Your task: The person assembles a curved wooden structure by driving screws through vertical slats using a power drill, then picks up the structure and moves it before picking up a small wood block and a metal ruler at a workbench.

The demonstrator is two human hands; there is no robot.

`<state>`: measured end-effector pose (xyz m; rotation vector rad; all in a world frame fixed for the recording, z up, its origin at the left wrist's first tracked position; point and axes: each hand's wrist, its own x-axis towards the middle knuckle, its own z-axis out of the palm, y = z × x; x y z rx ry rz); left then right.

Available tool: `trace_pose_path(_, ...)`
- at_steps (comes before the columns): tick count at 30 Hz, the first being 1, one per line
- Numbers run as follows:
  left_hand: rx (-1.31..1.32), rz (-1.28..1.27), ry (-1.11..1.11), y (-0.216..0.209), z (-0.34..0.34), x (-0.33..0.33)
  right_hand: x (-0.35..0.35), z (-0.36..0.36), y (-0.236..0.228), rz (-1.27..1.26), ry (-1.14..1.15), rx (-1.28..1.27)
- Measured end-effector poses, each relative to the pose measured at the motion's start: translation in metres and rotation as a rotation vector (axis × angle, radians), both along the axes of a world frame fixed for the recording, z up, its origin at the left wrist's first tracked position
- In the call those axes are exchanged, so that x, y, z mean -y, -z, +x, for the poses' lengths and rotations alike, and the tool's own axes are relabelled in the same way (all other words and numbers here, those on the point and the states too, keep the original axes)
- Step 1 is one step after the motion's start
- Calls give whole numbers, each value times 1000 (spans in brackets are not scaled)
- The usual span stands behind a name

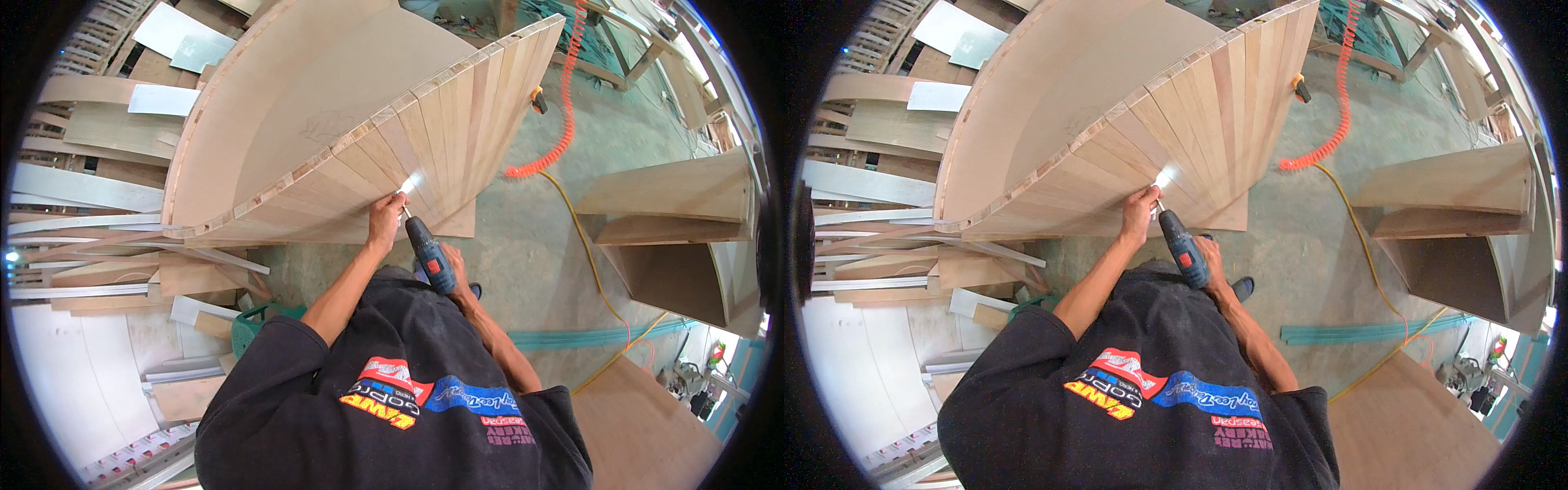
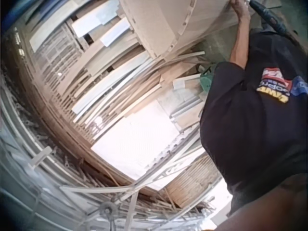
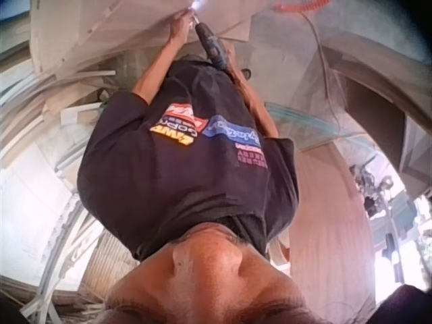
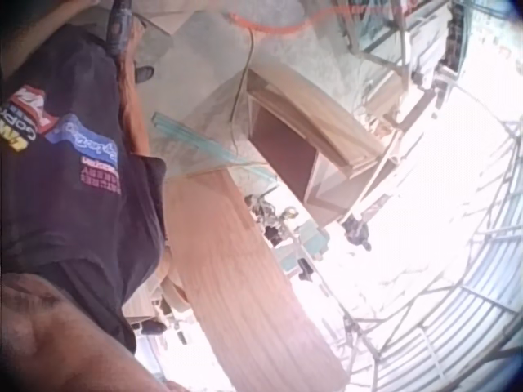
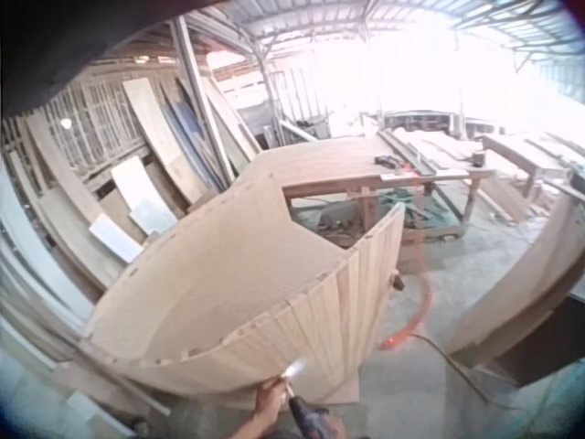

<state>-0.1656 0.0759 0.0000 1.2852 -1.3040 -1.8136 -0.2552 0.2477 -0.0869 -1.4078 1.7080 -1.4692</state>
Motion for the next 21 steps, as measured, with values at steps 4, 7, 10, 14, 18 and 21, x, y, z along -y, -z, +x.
trace_pose_path(4, 15, 8, 15, -3, 0, 0, 1, 0, 3, -5, 12, 18)
trace_pose_path(7, -7, -16, 1, -1, 0, 1, 3, 2, 10, -30, 27, -16)
trace_pose_path(10, 16, -7, 20, -2, 0, 0, 4, 0, 4, 2, 1, 14)
trace_pose_path(14, 215, -139, -14, -9, 12, -5, 5, 0, 3, 27, -5, 22)
trace_pose_path(18, 435, -428, 51, -34, 43, -25, 8, -1, 3, 22, 4, 28)
trace_pose_path(21, 384, -349, 155, -143, 39, -39, 10, 0, 6, 14, 3, 56)
